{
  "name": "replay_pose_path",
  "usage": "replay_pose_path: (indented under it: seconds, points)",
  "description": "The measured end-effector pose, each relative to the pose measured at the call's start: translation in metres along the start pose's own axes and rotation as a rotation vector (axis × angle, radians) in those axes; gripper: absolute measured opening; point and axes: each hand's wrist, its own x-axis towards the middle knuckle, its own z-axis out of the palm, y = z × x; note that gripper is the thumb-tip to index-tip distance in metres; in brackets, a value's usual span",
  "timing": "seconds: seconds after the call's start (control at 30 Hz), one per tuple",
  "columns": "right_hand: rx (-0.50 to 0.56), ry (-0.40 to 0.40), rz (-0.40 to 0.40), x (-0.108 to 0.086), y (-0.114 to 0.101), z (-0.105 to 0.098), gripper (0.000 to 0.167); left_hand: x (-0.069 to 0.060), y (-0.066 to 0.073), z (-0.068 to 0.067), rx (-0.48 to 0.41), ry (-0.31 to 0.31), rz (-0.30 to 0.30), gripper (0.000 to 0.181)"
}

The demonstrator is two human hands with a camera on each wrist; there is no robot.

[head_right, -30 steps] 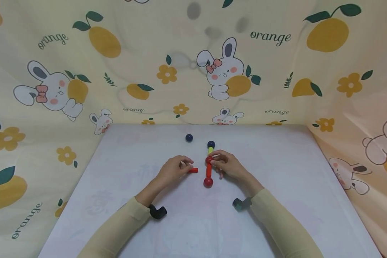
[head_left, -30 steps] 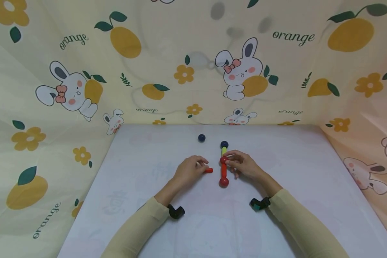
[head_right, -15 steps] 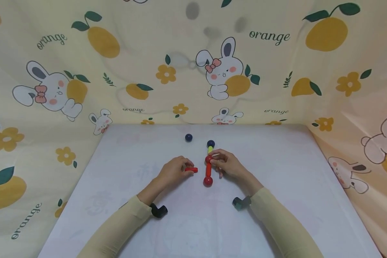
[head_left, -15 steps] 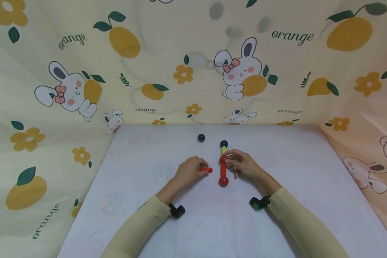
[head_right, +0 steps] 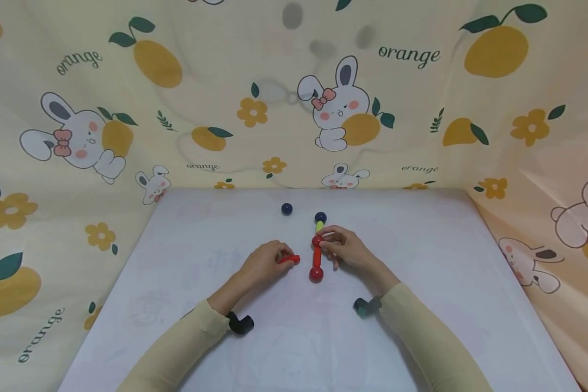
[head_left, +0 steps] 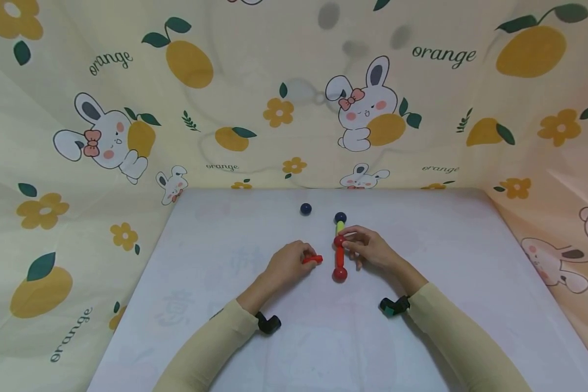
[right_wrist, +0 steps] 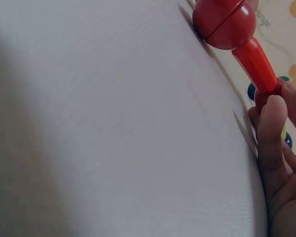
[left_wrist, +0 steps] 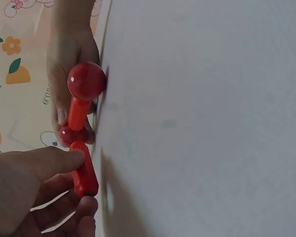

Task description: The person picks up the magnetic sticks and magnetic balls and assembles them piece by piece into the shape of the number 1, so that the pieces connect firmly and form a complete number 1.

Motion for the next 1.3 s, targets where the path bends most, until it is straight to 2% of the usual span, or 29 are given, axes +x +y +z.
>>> replay_pose_path:
  seconds: [0.1,0.33,0.5,0.67,1.0,1.3]
  points:
    - [0.002,-0.001,-0.004,0.000,-0.001,0.000,0.042,-0.006,0.003,-0.001,-0.037,-0.007,-0.007,0.020]
    - [0.003,-0.004,-0.021,0.000,0.001,-0.001,0.043,-0.019,0.009,-0.001,-0.166,-0.085,-0.029,0.017]
    - [0.004,-0.008,-0.031,0.000,0.001,-0.001,0.043,-0.024,0.012,0.000,-0.250,-0.132,-0.025,0.014]
    - [-0.009,-0.008,-0.028,-0.001,0.000,0.000,0.043,-0.026,0.014,0.005,-0.321,-0.177,-0.045,0.014]
    - [-0.009,-0.011,-0.031,-0.001,-0.001,-0.001,0.044,-0.031,0.019,0.010,-0.367,-0.226,-0.033,0.017]
    - [-0.001,-0.018,-0.033,-0.001,-0.002,-0.001,0.044,-0.032,0.022,0.018,-0.386,-0.244,-0.053,0.020]
